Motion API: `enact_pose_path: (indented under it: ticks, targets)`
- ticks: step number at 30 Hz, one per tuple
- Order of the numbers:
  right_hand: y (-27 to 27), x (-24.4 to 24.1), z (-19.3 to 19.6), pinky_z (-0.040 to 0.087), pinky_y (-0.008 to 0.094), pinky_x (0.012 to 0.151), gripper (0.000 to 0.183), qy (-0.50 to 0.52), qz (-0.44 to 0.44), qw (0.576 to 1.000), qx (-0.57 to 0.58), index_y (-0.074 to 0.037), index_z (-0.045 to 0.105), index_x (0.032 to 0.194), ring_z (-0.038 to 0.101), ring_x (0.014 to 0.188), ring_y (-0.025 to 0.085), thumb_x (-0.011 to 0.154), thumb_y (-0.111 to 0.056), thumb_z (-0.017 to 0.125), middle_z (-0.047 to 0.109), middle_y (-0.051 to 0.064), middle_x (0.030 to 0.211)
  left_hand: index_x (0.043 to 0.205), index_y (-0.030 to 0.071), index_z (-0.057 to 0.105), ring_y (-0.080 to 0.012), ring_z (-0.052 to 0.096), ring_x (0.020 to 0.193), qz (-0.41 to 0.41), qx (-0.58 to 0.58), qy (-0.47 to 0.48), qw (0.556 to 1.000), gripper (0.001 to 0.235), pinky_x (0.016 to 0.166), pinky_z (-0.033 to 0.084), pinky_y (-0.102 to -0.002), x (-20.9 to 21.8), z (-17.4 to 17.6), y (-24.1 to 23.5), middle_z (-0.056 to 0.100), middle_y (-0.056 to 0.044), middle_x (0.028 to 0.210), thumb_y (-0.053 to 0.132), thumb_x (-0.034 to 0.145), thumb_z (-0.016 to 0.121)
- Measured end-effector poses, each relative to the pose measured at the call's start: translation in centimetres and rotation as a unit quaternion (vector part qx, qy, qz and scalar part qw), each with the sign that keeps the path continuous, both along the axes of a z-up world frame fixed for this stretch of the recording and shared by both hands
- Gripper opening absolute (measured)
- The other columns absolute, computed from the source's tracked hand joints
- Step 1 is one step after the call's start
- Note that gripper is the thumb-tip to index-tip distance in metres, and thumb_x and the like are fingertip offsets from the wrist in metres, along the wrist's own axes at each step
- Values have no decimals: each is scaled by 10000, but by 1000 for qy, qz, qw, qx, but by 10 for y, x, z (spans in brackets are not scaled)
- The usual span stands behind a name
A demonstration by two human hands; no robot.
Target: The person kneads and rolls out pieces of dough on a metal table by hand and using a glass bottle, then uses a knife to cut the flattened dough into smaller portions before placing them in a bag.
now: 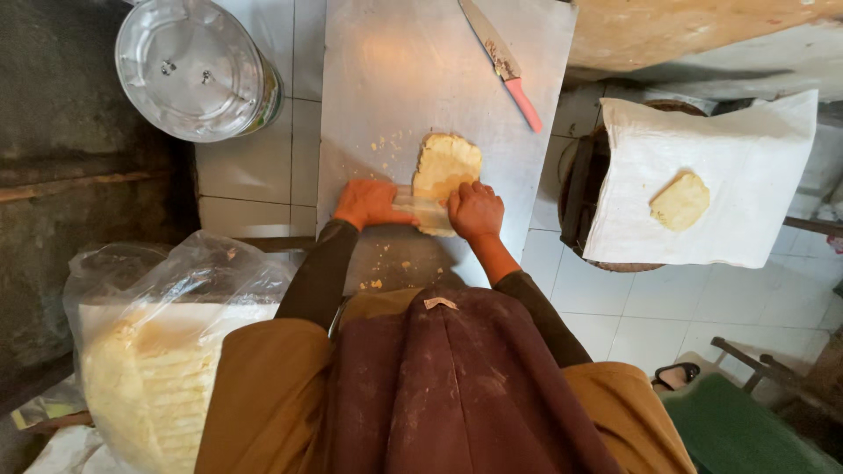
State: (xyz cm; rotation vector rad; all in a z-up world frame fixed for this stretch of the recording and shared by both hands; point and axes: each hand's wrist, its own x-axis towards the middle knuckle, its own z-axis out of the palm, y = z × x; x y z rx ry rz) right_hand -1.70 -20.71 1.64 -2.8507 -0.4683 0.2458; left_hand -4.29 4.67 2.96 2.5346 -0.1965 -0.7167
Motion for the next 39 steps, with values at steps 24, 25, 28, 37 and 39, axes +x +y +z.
enact_pose_path:
  ticks: [24, 25, 28, 37, 39]
  targets:
    - [-15, -1, 0, 368, 515, 923, 194, -80, -4, 996, 40, -82, 655, 927, 564, 1009, 360, 987, -257, 597, 640, 129, 1008, 971, 156, 713, -257, 607, 967, 189, 1, -359, 914, 162, 908, 421, -468, -28, -39, -61, 662, -16, 969, 309, 983, 659]
    - [-13, 7, 0, 367, 516, 917, 200, -70, -8, 997, 35, -88, 650, 913, 563, 1001, 360, 985, -267, 598, 637, 128, 1003, 930, 158, 714, -261, 614, 925, 191, -1, -361, 913, 160, 877, 426, -459, -20, -40, -57, 662, -21, 926, 290, 992, 647]
    - [-7, 36, -1, 366, 521, 921, 214, -56, -18, 998, 31, -105, 643, 896, 559, 999, 362, 985, -294, 599, 633, 124, 1000, 850, 148, 693, -250, 631, 871, 210, 38, -328, 920, 236, 811, 427, -459, 8, -42, -52, 661, -24, 867, 312, 1010, 639]
    - [-11, 9, 21, 222, 660, 1141, 406, -133, 27, 990, 37, -129, 676, 1219, 538, 1211, 363, 954, -431, 622, 629, 130, 1208, 996, 125, 710, -247, 613, 1037, 155, 31, -350, 924, 210, 937, 429, -470, -16, -24, -60, 678, -38, 1044, 327, 989, 651]
    - [-22, -13, 25, 199, 685, 1125, 578, -161, 61, 985, 10, -136, 664, 1253, 527, 1244, 364, 845, -546, 656, 614, 148, 1258, 1079, 118, 702, -284, 572, 1095, 140, 12, -349, 927, 360, 955, 411, -513, -40, -15, -65, 645, -68, 1106, 413, 872, 702]
